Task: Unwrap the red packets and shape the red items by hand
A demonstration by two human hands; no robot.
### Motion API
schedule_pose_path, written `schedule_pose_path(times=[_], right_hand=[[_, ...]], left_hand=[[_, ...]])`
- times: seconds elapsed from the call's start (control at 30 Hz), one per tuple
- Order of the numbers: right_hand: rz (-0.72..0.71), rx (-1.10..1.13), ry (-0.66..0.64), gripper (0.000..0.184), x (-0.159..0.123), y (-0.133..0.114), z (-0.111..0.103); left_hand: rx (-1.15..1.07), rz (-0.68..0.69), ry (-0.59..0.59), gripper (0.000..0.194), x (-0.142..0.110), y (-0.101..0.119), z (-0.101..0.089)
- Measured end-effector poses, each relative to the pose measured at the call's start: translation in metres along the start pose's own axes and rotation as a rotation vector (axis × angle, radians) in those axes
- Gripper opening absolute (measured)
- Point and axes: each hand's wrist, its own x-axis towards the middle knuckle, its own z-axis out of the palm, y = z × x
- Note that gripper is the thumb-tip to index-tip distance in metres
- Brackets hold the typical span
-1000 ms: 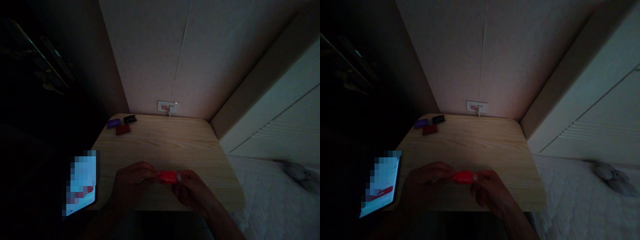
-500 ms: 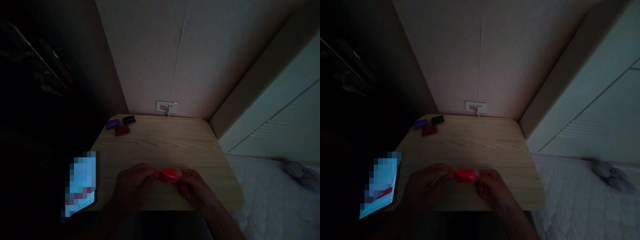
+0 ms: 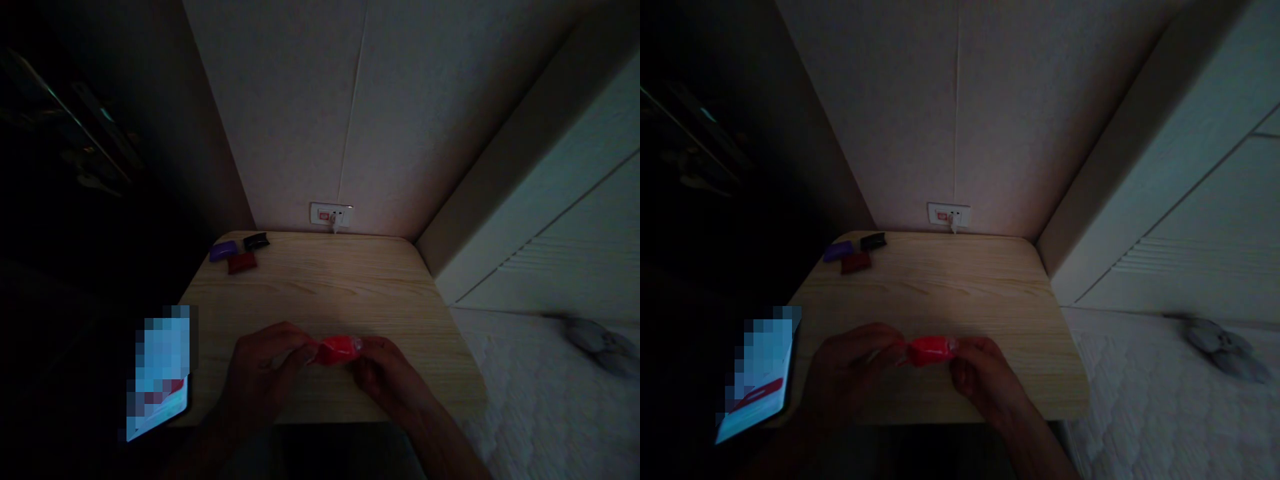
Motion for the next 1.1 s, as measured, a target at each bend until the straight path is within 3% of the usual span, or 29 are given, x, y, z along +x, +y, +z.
schedule_pose_path(times=[0.13,0.27,0.43,0.63,0.87,1.0,1.1], right_hand=[[-0.005,-0.016,0.026,0.047,0.001,-0.001,0.001],[-0.045,-0.063,0.096,0.048,0.001,-0.003,0.003],[-0.1,-0.092,0.144,0.046,-0.001,-0.005,0.005],[-0.059,-0.076,0.099,0.045,-0.002,-0.001,0.005],[0.074,-0.097,-0.021,0.05,-0.004,0.002,-0.001],[0.066,-0.079,-0.01,0.046,-0.004,0.002,-0.001],[0.077,-0.047,0.036,0.046,-0.001,0.002,0.001]], left_hand=[[-0.023,-0.033,-0.009,0.019,-0.001,-0.003,-0.001],[0.025,-0.063,0.009,0.009,-0.004,-0.009,0.002],[0.018,-0.066,0.023,0.016,-0.002,-0.012,0.004],[-0.029,-0.059,0.092,0.016,0.002,-0.011,0.003],[-0.07,-0.057,0.044,0.014,0.002,-0.006,0.0],[-0.036,-0.083,-0.004,0.018,-0.003,-0.003,0.0],[-0.016,-0.146,0.027,0.018,-0.006,-0.007,0.004]])
